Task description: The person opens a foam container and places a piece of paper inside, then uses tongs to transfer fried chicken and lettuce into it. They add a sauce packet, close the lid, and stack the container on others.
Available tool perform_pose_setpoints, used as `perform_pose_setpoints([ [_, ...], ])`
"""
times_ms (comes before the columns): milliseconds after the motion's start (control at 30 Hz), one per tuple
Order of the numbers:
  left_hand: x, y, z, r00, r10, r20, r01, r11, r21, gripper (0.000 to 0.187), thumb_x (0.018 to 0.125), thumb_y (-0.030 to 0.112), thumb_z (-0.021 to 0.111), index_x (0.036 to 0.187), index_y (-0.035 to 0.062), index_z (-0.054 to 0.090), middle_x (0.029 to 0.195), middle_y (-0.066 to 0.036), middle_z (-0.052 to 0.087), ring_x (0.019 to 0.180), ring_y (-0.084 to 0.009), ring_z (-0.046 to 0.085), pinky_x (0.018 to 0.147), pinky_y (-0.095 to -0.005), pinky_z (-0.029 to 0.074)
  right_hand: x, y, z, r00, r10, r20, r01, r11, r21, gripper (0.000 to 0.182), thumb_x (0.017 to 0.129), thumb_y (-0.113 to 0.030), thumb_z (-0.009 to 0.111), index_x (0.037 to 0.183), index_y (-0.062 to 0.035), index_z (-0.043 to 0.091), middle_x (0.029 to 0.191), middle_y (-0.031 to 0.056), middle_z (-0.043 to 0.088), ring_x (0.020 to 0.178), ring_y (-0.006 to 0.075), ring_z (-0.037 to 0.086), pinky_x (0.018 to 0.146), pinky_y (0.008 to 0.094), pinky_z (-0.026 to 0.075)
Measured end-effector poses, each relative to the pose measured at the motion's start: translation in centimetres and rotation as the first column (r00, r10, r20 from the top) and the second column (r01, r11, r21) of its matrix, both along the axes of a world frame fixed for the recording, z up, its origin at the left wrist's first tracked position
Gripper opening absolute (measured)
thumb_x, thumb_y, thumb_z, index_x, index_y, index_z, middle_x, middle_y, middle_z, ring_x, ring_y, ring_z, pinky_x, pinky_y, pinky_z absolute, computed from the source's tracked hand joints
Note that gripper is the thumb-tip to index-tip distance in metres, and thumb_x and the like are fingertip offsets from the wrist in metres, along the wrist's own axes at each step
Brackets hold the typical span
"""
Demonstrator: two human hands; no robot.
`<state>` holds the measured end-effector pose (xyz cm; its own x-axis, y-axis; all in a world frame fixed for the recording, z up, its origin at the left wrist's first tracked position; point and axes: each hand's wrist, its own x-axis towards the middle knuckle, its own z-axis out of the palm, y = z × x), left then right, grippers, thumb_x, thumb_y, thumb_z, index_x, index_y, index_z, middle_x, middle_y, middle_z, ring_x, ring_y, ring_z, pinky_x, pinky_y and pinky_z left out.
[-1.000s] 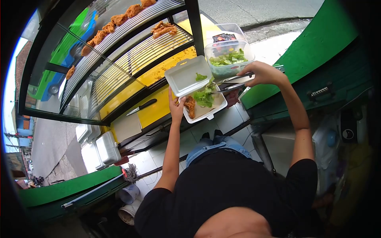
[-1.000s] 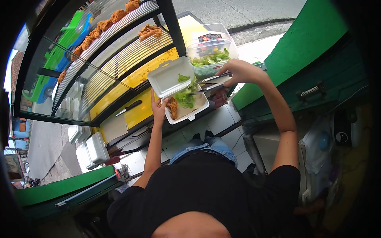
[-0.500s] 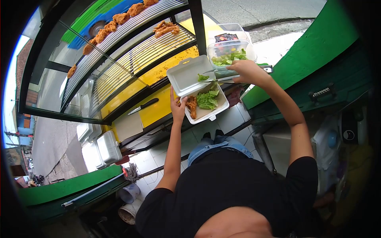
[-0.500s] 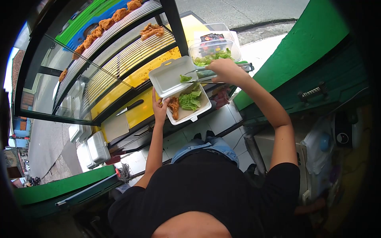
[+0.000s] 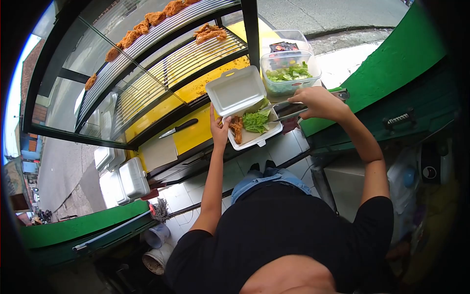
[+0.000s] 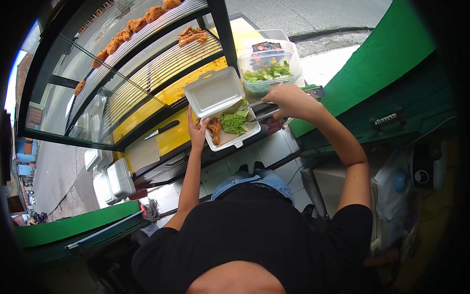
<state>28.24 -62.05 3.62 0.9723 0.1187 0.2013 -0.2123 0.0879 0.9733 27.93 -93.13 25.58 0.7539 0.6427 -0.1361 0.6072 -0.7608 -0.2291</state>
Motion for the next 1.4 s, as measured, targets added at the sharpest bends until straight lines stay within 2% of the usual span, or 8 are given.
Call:
perform_pose_setpoints([
  [133, 0.2, 0.0, -0.5, 0.999, -0.018, -0.031, 0.017, 0.999, -0.044, 0.081, 0.084, -0.006, 0.058, 0.151, 0.0163, 0.017, 0.118, -0.018, 0.058, 0.099, -0.0171, 0.062, 0.077, -0.0221, 0.052, 0.3, -0.7, -0.4, 0.998, -0.008, 0.069, 0.005, 0.999, 0.043, 0.051, 0.063, -0.014, 0.075, 0.112, -0.0062, 0.065, 0.096, 0.0117, 0.064, 0.092, 0.0290, 0.063, 0.078, 0.0399, 0.049],
  [433, 0.2, 0.0, -0.1, 0.999, -0.042, -0.013, 0.042, 0.998, -0.038, 0.080, 0.084, -0.006, 0.058, 0.150, 0.0161, 0.017, 0.119, -0.018, 0.058, 0.100, -0.0172, 0.062, 0.076, -0.0211, 0.052, 2.4, 0.6, -2.7, 1.000, 0.018, -0.013, -0.019, 0.996, -0.090, 0.046, 0.062, -0.014, 0.074, 0.108, -0.0080, 0.068, 0.093, 0.0119, 0.065, 0.090, 0.0295, 0.063, 0.080, 0.0399, 0.049],
  [667, -0.1, 0.6, 0.1, 0.999, -0.014, -0.052, 0.012, 0.999, -0.050, 0.081, 0.084, -0.005, 0.058, 0.150, 0.0165, 0.017, 0.115, -0.016, 0.059, 0.095, -0.0158, 0.063, 0.073, -0.0202, 0.052, 1.1, -1.3, 1.0, 0.999, -0.054, -0.006, 0.054, 0.986, 0.157, 0.039, 0.069, -0.014, 0.067, 0.107, -0.0057, 0.068, 0.098, 0.0134, 0.066, 0.090, 0.0311, 0.063, 0.082, 0.0381, 0.050],
  [800, -0.1, 0.4, 0.0, 1.000, -0.003, -0.009, 0.003, 1.000, -0.026, 0.081, 0.084, -0.005, 0.059, 0.150, 0.0158, 0.017, 0.116, -0.016, 0.059, 0.095, -0.0156, 0.062, 0.072, -0.0201, 0.052, 0.4, -1.3, 1.0, 0.995, -0.089, 0.054, 0.080, 0.986, 0.145, 0.040, 0.069, -0.014, 0.068, 0.108, -0.0054, 0.067, 0.099, 0.0130, 0.066, 0.091, 0.0307, 0.063, 0.083, 0.0379, 0.050],
  [900, 0.1, 0.2, -0.2, 1.000, 0.006, 0.008, -0.006, 1.000, -0.013, 0.081, 0.084, -0.005, 0.059, 0.150, 0.0153, 0.017, 0.116, -0.016, 0.059, 0.095, -0.0157, 0.062, 0.072, -0.0203, 0.052, 0.4, -0.8, 0.5, 0.999, -0.031, -0.040, 0.032, 0.998, 0.046, 0.041, 0.068, -0.015, 0.069, 0.109, -0.0055, 0.067, 0.101, 0.0124, 0.066, 0.091, 0.0304, 0.063, 0.083, 0.0382, 0.050],
  [1200, 0.3, -0.4, -0.3, 1.000, -0.004, -0.024, 0.003, 1.000, -0.029, 0.080, 0.084, -0.007, 0.058, 0.150, 0.0156, 0.018, 0.121, -0.016, 0.057, 0.099, -0.0163, 0.062, 0.074, -0.0205, 0.052, 0.6, -0.3, 0.0, 0.999, -0.023, -0.022, 0.025, 0.994, 0.104, 0.045, 0.066, -0.020, 0.073, 0.107, -0.0042, 0.068, 0.096, 0.0149, 0.067, 0.091, 0.0305, 0.063, 0.081, 0.0389, 0.049],
  [1300, 0.4, -0.7, -0.4, 1.000, -0.011, -0.012, 0.011, 0.999, -0.033, 0.080, 0.084, -0.007, 0.058, 0.150, 0.0161, 0.019, 0.122, -0.016, 0.057, 0.098, -0.0161, 0.062, 0.073, -0.0201, 0.052, 0.9, 0.7, 0.2, 0.991, -0.024, -0.129, 0.030, 0.999, 0.040, 0.047, 0.062, -0.022, 0.072, 0.105, -0.0028, 0.068, 0.092, 0.0152, 0.066, 0.090, 0.0310, 0.063, 0.079, 0.0392, 0.050],
  [1400, 0.0, -0.6, 0.1, 0.999, -0.027, -0.043, 0.025, 0.999, -0.035, 0.080, 0.084, -0.007, 0.058, 0.150, 0.0163, 0.019, 0.124, -0.016, 0.055, 0.099, -0.0160, 0.061, 0.072, -0.0199, 0.052, 1.1, 1.2, -0.1, 0.999, -0.011, -0.046, 0.013, 0.999, 0.045, 0.045, 0.060, -0.021, 0.072, 0.101, -0.0029, 0.069, 0.092, 0.0159, 0.066, 0.090, 0.0316, 0.063, 0.078, 0.0395, 0.050],
])
